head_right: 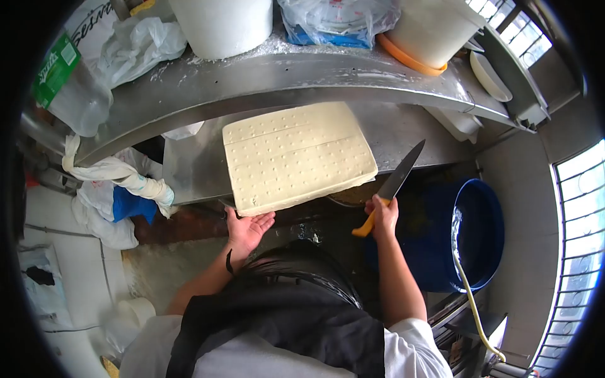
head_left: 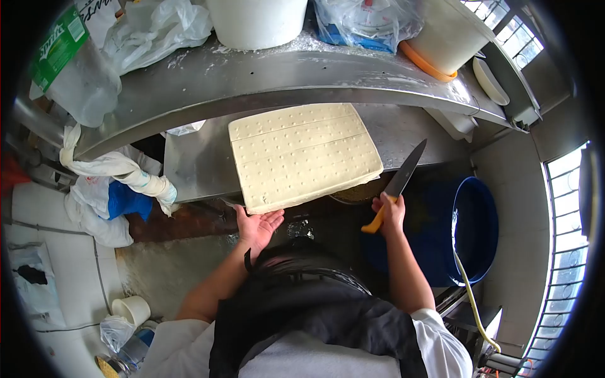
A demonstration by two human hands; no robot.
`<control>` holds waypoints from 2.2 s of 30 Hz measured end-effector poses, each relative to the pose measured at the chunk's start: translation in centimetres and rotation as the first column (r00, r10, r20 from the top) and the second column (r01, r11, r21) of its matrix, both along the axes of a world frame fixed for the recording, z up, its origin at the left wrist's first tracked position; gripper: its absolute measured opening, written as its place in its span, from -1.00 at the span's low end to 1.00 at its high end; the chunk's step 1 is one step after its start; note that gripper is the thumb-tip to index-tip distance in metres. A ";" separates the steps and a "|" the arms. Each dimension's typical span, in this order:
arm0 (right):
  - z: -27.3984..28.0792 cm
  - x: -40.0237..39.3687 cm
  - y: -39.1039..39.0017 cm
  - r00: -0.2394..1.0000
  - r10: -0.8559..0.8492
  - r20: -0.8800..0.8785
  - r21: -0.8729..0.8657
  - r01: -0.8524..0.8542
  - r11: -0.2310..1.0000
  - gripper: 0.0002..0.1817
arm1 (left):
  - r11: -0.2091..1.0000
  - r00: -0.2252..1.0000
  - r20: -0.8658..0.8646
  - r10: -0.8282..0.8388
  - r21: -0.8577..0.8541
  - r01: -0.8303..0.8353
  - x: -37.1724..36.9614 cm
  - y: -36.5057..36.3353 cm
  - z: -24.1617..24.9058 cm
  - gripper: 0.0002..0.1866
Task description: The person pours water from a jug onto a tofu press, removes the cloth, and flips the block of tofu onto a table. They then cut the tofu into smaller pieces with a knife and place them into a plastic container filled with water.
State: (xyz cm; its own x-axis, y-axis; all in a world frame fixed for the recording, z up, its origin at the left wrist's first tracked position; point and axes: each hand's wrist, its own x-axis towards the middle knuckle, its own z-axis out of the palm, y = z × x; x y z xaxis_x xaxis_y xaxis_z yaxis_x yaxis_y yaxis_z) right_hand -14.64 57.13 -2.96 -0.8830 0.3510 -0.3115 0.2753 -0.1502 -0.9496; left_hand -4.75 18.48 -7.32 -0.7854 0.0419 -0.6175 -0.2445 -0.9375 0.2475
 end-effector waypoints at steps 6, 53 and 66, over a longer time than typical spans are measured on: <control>5.6 7.8 -1.6 0.969 0.195 0.151 0.486 -0.244 0.839 -0.75 | 0.994 1.000 -0.012 0.025 -0.107 -0.026 -0.6 -0.9 -0.5 0.13; 9.1 0.4 -17.0 0.596 0.689 0.412 0.809 -0.587 0.024 -0.28 | -0.778 0.696 0.450 -0.559 -0.576 -0.252 -3.8 0.5 3.7 -0.06; 10.3 25.2 -2.1 0.586 0.677 0.445 0.727 -0.678 0.109 -0.16 | -0.764 0.591 0.556 -0.585 -0.621 -0.172 -4.4 -0.9 5.0 -0.04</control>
State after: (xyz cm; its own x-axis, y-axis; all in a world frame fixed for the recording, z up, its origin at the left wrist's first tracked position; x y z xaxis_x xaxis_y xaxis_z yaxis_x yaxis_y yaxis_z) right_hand 10.61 55.05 7.38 -0.8936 -0.3327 -0.3013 -0.1576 0.8611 -0.4834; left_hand -9.15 17.60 -2.33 -0.9580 0.2596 -0.1217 0.2117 0.9268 0.3102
